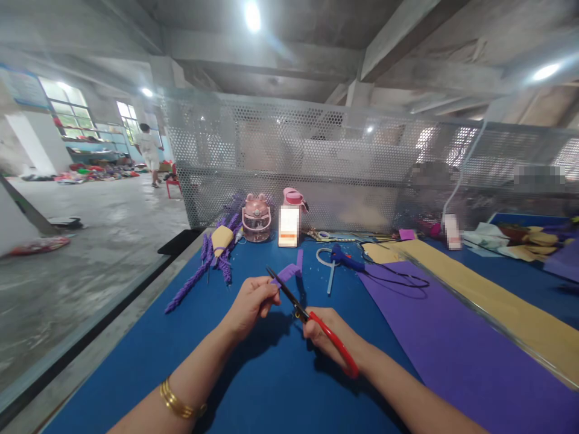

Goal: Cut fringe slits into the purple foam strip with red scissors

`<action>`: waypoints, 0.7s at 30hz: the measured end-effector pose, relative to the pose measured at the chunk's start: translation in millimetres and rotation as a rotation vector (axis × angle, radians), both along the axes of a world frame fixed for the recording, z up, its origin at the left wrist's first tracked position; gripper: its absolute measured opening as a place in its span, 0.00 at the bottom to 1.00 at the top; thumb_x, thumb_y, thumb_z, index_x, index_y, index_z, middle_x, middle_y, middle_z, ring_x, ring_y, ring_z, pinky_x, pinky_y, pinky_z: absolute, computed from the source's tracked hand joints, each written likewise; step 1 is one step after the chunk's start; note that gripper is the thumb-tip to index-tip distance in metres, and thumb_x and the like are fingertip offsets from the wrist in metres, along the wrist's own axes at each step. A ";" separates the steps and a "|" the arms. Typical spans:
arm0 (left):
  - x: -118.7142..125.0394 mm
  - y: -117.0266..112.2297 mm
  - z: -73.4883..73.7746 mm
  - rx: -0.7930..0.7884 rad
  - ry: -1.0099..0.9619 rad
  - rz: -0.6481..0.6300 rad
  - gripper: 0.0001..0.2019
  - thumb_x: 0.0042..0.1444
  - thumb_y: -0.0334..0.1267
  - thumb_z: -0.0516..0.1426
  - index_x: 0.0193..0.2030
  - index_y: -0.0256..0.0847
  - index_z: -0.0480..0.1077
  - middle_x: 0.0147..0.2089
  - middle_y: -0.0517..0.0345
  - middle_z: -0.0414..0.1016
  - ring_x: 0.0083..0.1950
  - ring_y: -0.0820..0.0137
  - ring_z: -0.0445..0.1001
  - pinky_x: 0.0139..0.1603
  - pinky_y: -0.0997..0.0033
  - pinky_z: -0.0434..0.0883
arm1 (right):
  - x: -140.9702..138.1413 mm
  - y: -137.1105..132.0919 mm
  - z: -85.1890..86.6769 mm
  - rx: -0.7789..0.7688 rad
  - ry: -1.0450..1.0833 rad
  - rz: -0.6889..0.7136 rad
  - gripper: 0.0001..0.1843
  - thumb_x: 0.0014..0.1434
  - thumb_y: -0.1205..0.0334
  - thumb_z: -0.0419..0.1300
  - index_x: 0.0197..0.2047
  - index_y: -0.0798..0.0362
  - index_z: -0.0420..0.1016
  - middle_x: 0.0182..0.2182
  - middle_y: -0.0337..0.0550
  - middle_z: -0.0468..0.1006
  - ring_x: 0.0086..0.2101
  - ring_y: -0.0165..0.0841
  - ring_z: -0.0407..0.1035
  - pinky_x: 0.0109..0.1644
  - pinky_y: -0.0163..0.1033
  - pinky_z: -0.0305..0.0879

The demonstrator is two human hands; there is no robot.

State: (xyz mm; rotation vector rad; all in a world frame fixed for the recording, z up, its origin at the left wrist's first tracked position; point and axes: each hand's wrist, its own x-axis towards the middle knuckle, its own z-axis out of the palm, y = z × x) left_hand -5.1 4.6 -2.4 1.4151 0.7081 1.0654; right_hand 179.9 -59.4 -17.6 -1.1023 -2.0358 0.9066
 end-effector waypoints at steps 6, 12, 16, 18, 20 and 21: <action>-0.4 0.6 0.4 -0.016 -0.007 -0.004 0.12 0.46 0.39 0.53 0.17 0.35 0.65 0.17 0.61 0.68 0.13 0.83 0.50 0.17 0.77 0.44 | -1.0 -0.4 -1.6 -0.054 0.045 -0.008 0.30 0.53 0.31 0.41 0.25 0.53 0.56 0.19 0.31 0.51 0.20 0.23 0.46 0.20 0.30 0.43; 0.5 -0.2 2.9 -0.021 -0.018 -0.010 0.11 0.46 0.38 0.53 0.17 0.35 0.65 0.17 0.61 0.68 0.13 0.83 0.50 0.17 0.77 0.46 | -0.4 0.7 -6.0 -0.119 0.092 -0.014 0.31 0.51 0.30 0.43 0.26 0.53 0.57 0.19 0.31 0.51 0.19 0.22 0.45 0.19 0.30 0.41; 1.6 -3.2 5.2 -0.057 -0.065 -0.025 0.11 0.45 0.37 0.54 0.16 0.36 0.65 0.15 0.63 0.67 0.13 0.83 0.49 0.21 0.78 0.56 | -0.1 1.7 -7.9 -0.186 0.131 -0.009 0.32 0.50 0.29 0.43 0.27 0.53 0.58 0.17 0.30 0.51 0.17 0.21 0.44 0.18 0.29 0.41; 1.7 -4.2 5.5 -0.083 -0.100 -0.046 0.11 0.46 0.36 0.54 0.16 0.36 0.66 0.13 0.66 0.63 0.13 0.82 0.50 0.26 0.76 0.61 | -0.5 1.1 -6.5 -0.212 0.152 -0.003 0.33 0.49 0.28 0.42 0.27 0.54 0.58 0.16 0.28 0.50 0.16 0.20 0.43 0.17 0.28 0.41; 1.6 -4.5 5.1 -0.107 -0.140 -0.072 0.10 0.46 0.36 0.54 0.17 0.37 0.66 0.10 0.68 0.58 0.13 0.81 0.50 0.31 0.75 0.64 | -0.9 0.1 -4.2 -0.219 0.173 0.005 0.35 0.47 0.26 0.40 0.28 0.53 0.58 0.15 0.27 0.49 0.15 0.20 0.43 0.16 0.28 0.42; 1.5 -4.5 4.8 -0.115 -0.155 -0.083 0.10 0.46 0.35 0.54 0.17 0.37 0.67 0.09 0.69 0.57 0.13 0.81 0.50 0.32 0.74 0.64 | -1.1 -0.4 -3.2 -0.217 0.178 0.013 0.36 0.46 0.25 0.40 0.28 0.53 0.58 0.15 0.27 0.49 0.15 0.20 0.43 0.16 0.28 0.42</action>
